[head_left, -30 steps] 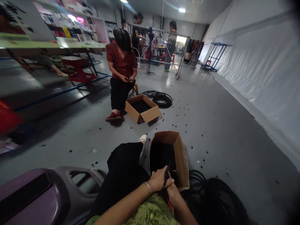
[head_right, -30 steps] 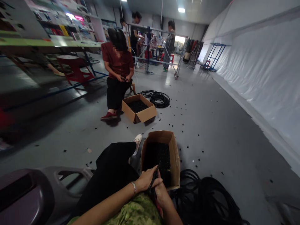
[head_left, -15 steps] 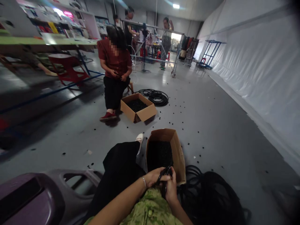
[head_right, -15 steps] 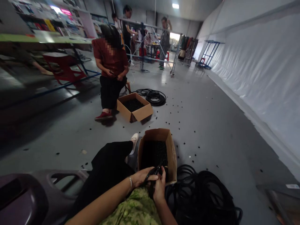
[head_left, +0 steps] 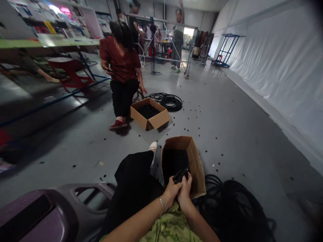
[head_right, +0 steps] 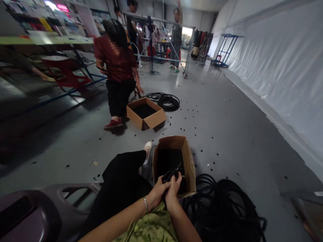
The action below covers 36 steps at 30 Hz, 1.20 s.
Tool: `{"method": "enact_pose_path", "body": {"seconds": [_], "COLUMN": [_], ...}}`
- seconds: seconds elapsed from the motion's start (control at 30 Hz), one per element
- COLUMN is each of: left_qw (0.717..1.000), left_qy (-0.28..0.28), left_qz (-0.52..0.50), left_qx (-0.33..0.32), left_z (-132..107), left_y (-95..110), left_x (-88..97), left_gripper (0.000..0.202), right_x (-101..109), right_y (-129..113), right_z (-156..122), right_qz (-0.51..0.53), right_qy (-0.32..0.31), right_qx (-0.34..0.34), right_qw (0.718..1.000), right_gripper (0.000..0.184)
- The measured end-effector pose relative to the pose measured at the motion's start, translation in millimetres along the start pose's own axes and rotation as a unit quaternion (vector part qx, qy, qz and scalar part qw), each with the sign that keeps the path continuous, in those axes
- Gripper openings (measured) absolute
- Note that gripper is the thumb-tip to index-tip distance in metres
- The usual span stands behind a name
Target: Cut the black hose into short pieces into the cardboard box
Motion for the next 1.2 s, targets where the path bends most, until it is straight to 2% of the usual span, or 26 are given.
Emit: {"method": "enact_pose_path", "body": {"seconds": [0.1,0.17,0.23,0.3,0.47,0.53,0.57,0.7,0.8,0.93,1.0,1.07,1.2], "left_qw": [0.998,0.997,0.999,0.999,0.984,0.975,0.974,0.988,0.994,0.967,0.956,0.950,0.940], "left_qy": [0.060,0.061,0.018,-0.042,-0.176,-0.216,-0.217,-0.121,-0.056,0.016,0.047,0.052,0.032], "left_qz": [0.027,0.031,0.027,0.022,-0.004,-0.039,-0.059,-0.093,-0.001,0.126,0.161,0.196,0.219], "left_qx": [0.001,0.019,0.030,0.021,0.029,0.031,0.024,-0.023,-0.095,-0.222,-0.240,-0.239,-0.260], "left_z": [2.9,5.2,7.1,6.8,-3.5,-7.5,-6.9,8.6,17.5,13.1,10.5,11.2,17.7], "left_y": [0.1,-2.9,-4.3,-0.5,6.9,12.0,16.6,40.4,67.0,102.6,106.0,102.5,97.9], "left_x": [11.8,12.5,4.7,-6.8,-31.5,-37.7,-36.6,-10.5,8.1,23.2,28.6,28.5,23.3], "left_gripper": [0.066,0.054,0.033,0.023,0.035,0.042,0.045,0.048,0.045,0.032,0.025,0.019,0.019], "right_x": [9.0,13.6,15.0,17.4,38.3,49.1,54.7,71.5,75.4,64.4,55.4,45.7,25.7], "right_y": [-0.6,-11.7,-25.8,-36.5,-51.0,-55.4,-57.4,-60.6,-56.0,-43.0,-39.9,-39.3,-31.2], "right_z": [11.9,21.6,29.5,34.4,41.8,45.7,47.2,45.1,35.0,16.6,9.5,5.1,1.0], "right_qz": [-0.033,-0.046,-0.030,-0.001,0.052,0.062,0.070,0.118,0.107,0.061,0.038,0.032,0.049], "right_qy": [0.036,0.042,0.024,-0.002,-0.045,-0.059,-0.063,-0.082,-0.103,-0.144,-0.155,-0.162,-0.201], "right_qx": [-0.010,-0.002,0.000,-0.021,-0.066,-0.058,-0.052,-0.043,-0.054,-0.083,-0.084,-0.080,-0.119], "right_qw": [0.999,0.998,0.999,1.000,0.996,0.995,0.994,0.989,0.987,0.984,0.984,0.983,0.971], "right_gripper": [0.073,0.071,0.069,0.069,0.080,0.074,0.069,0.060,0.062,0.060,0.058,0.061,0.085]}}
Point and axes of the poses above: each hand's wrist, its own z-axis towards the middle knuckle, its own x-axis out of the back of the hand, y = z × x, the point moved 10 cm from there along z, towards the middle knuckle, and after that the axes turned 1 degree about -z, right-handed, at the moved point
